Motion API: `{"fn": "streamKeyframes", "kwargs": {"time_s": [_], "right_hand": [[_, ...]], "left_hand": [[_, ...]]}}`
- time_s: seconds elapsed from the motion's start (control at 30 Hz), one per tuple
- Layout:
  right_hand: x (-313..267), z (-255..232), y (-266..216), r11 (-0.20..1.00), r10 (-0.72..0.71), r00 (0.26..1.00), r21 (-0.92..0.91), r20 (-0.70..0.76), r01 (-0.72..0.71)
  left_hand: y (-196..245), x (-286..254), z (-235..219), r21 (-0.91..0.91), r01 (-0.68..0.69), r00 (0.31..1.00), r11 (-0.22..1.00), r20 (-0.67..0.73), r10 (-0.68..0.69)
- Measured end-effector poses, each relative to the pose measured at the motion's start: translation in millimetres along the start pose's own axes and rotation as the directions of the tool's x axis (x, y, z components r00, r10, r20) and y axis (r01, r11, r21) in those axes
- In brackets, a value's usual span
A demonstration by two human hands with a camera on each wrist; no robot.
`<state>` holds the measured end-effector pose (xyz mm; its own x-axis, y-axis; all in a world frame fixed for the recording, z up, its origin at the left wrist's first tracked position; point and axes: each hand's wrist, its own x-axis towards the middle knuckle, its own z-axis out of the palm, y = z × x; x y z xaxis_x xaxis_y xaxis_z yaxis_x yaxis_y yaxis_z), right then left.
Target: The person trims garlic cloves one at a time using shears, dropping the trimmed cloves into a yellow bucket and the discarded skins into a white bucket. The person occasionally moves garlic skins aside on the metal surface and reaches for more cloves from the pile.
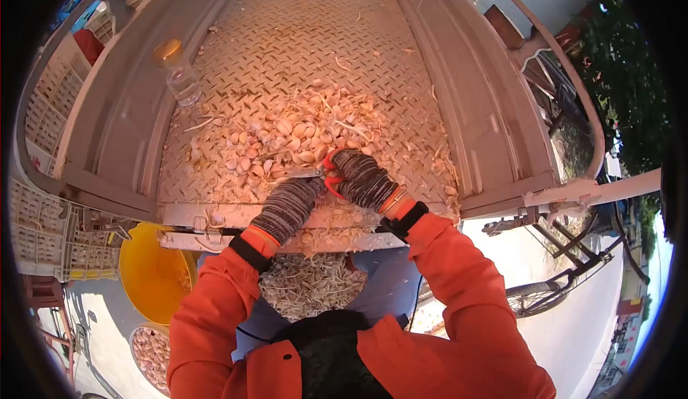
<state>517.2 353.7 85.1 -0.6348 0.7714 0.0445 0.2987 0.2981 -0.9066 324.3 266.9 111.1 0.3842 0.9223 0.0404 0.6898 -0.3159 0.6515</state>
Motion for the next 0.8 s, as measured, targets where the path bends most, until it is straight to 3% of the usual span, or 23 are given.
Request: {"fn": "streamKeyframes", "kwargs": {"time_s": [0.03, 0.1, 0.13, 0.17, 0.2, 0.27, 0.3, 0.37, 0.4, 0.47, 0.53, 0.57, 0.6, 0.63, 0.7, 0.73, 0.77, 0.8], "right_hand": [[-7, -4, -22, 0.893, -0.249, 0.969, -0.388, -0.009, 0.226], [-12, -6, -23, 0.954, -0.266, 0.964, -0.147, -0.023, 0.260], [-8, -7, -10, 0.928, -0.357, 0.930, -0.145, -0.082, 0.343], [-13, -18, -47, 0.813, -0.329, 0.943, -0.524, -0.052, 0.254], [-13, -19, -48, 0.876, -0.270, 0.954, -0.444, -0.127, 0.189], [-19, -21, -59, 0.942, -0.213, 0.930, -0.316, -0.301, 0.114], [-23, -28, -67, 0.941, -0.222, 0.922, -0.319, -0.316, 0.117], [-42, -35, -75, 0.940, -0.182, 0.918, -0.336, -0.352, 0.057], [-48, -41, -73, 0.946, -0.137, 0.920, -0.324, -0.367, 0.011], [-59, -50, -66, 0.920, -0.081, 0.884, -0.377, -0.460, -0.112], [-68, -51, -41, 0.915, -0.101, 0.878, -0.390, -0.467, -0.102], [-69, -52, -27, 0.902, -0.125, 0.880, -0.421, -0.459, -0.091], [-69, -50, -14, 0.904, -0.129, 0.876, -0.417, -0.466, -0.089], [-69, -46, -6, 0.929, -0.077, 0.884, -0.355, -0.461, -0.104], [-69, -46, -7, 0.953, -0.031, 0.891, -0.283, -0.452, -0.111], [-76, -52, -35, 0.946, -0.084, 0.890, -0.315, -0.448, -0.070], [-84, -54, -57, 0.938, -0.135, 0.887, -0.346, -0.441, -0.029], [-91, -53, -69, 0.940, -0.136, 0.889, -0.340, -0.437, -0.023]], "left_hand": [[5, 5, -1, 0.133, 0.075, 0.989, 0.988, 0.117, -0.091], [6, 4, -3, 0.091, 0.084, 0.986, 0.992, 0.135, -0.096], [12, 3, -6, 0.331, 0.036, 0.984, 0.943, 0.154, -0.091], [-7, -2, 9, 0.378, -0.095, 0.994, 0.921, -0.014, 0.108], [-5, -2, 11, 0.404, -0.119, 0.989, 0.907, -0.029, 0.143], [0, -2, 9, 0.432, -0.013, 1.000, 0.902, -0.016, 0.022], [6, 4, 4, 0.443, -0.027, 0.999, 0.896, -0.013, 0.037], [16, 5, -2, 0.460, 0.064, 0.979, 0.886, 0.142, -0.144], [5, 2, 3, 0.475, 0.054, 0.977, 0.878, 0.158, -0.146], [-27, 3, 16, 0.342, -0.042, 0.997, 0.939, 0.073, 0.018], [-4, 5, 4, 0.346, 0.004, 0.993, 0.938, 0.110, -0.045], [-10, 8, 6, 0.463, -0.167, 0.982, 0.871, 0.000, 0.188], [-12, 11, 6, 0.583, -0.302, 0.903, 0.754, -0.079, 0.422], [-9, 12, 1, 0.588, -0.303, 0.903, 0.750, -0.075, 0.424], [-1, 15, -16, 0.451, -0.078, 0.970, 0.889, -0.171, 0.173], [10, 12, -24, 0.456, -0.073, 0.971, 0.887, -0.170, 0.167], [27, 5, -34, -0.214, 0.052, 0.987, 0.975, -0.138, -0.083], [48, -2, -43, -0.774, 0.192, 0.965, 0.603, 0.039, -0.258]]}}
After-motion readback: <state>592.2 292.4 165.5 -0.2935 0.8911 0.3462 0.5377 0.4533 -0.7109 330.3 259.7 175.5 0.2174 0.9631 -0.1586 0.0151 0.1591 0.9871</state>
